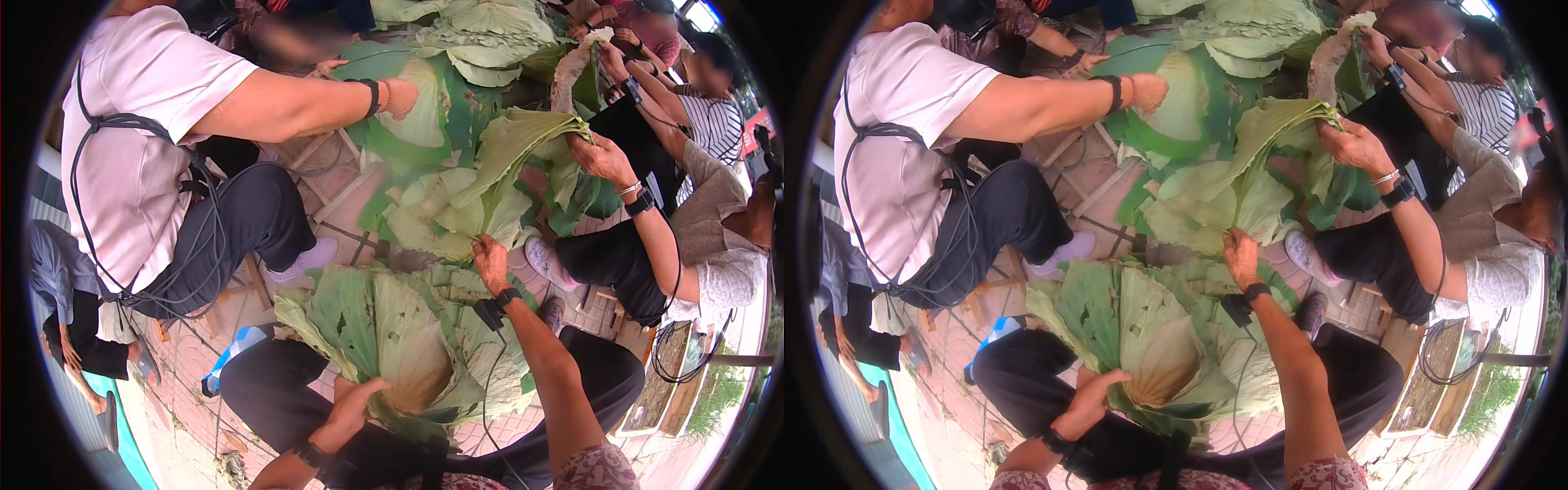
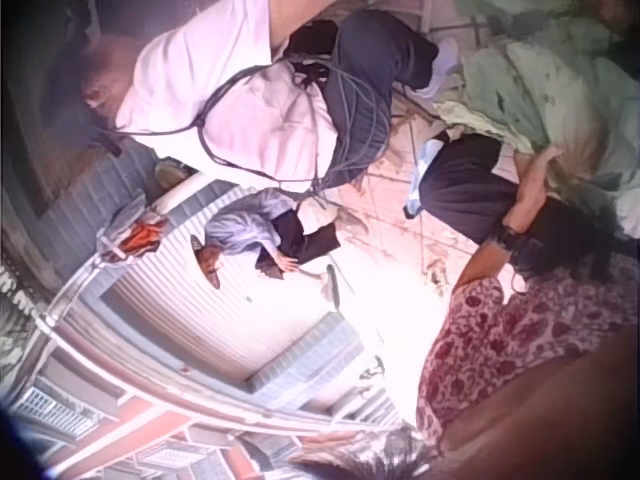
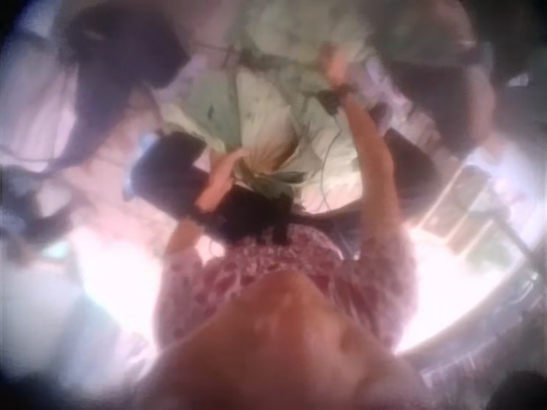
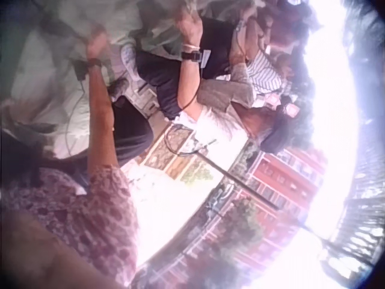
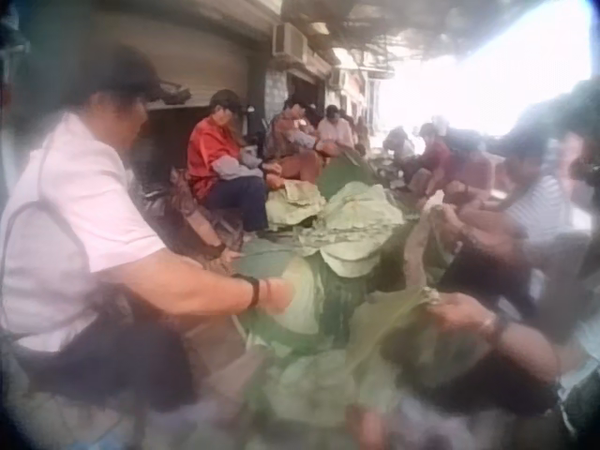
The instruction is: The person sits among a group and repeatedly picks up large green leaves, folds or stacks them, and places them into a pile. The hands handle the leaves one at a time, turning and arranging them without using tools.
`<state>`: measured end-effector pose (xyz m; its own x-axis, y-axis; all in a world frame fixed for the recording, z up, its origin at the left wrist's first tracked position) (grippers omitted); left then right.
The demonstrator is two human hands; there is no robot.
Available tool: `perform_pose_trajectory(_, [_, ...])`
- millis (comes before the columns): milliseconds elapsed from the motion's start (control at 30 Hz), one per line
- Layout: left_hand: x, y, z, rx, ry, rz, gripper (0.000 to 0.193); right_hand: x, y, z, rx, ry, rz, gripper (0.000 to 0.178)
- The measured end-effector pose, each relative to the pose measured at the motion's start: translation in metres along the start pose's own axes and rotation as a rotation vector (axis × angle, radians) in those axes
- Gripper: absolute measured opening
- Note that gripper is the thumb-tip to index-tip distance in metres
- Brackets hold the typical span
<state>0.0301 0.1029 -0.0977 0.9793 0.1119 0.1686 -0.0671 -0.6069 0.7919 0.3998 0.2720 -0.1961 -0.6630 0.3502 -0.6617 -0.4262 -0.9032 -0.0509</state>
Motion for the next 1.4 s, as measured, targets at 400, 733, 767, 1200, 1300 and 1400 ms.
perform_pose_trajectory(400, [-0.006, -0.001, 0.001, -0.042, -0.047, 0.004, 0.051, -0.072, -0.033, 0.069, -0.214, -0.294, -0.466, 0.023])
perform_pose_trajectory(733, [-0.007, -0.001, 0.005, -0.018, -0.060, -0.002, 0.049, 0.003, -0.031, -0.021, 0.044, -0.042, -0.117, 0.024])
perform_pose_trajectory(767, [-0.007, -0.002, 0.004, -0.014, -0.055, -0.001, 0.049, -0.011, -0.045, -0.003, 0.015, -0.071, -0.194, 0.024])
perform_pose_trajectory(1200, [-0.008, 0.005, 0.009, 0.043, -0.002, 0.049, 0.044, 0.058, 0.066, 0.001, 0.052, 0.066, 0.446, 0.039])
perform_pose_trajectory(1300, [-0.003, 0.006, 0.002, 0.043, 0.032, 0.064, 0.040, 0.016, 0.115, 0.043, 0.069, -0.088, 0.451, 0.031])
perform_pose_trajectory(1400, [-0.005, 0.007, 0.007, 0.000, 0.022, 0.066, 0.043, -0.009, 0.154, 0.095, 0.050, -0.183, 0.587, 0.027])
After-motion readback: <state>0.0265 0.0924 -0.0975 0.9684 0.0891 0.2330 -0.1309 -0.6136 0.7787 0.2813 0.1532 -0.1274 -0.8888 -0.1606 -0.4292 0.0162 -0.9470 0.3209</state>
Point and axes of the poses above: each hand's wrist, its own y-axis away from the middle knuckle, its own x-axis out of the palm, z = x × y, the point moved 8 cm from there along -y, towards the middle knuckle, and after that the axes turned 2 degrees about -y, right-handed, at the moved point
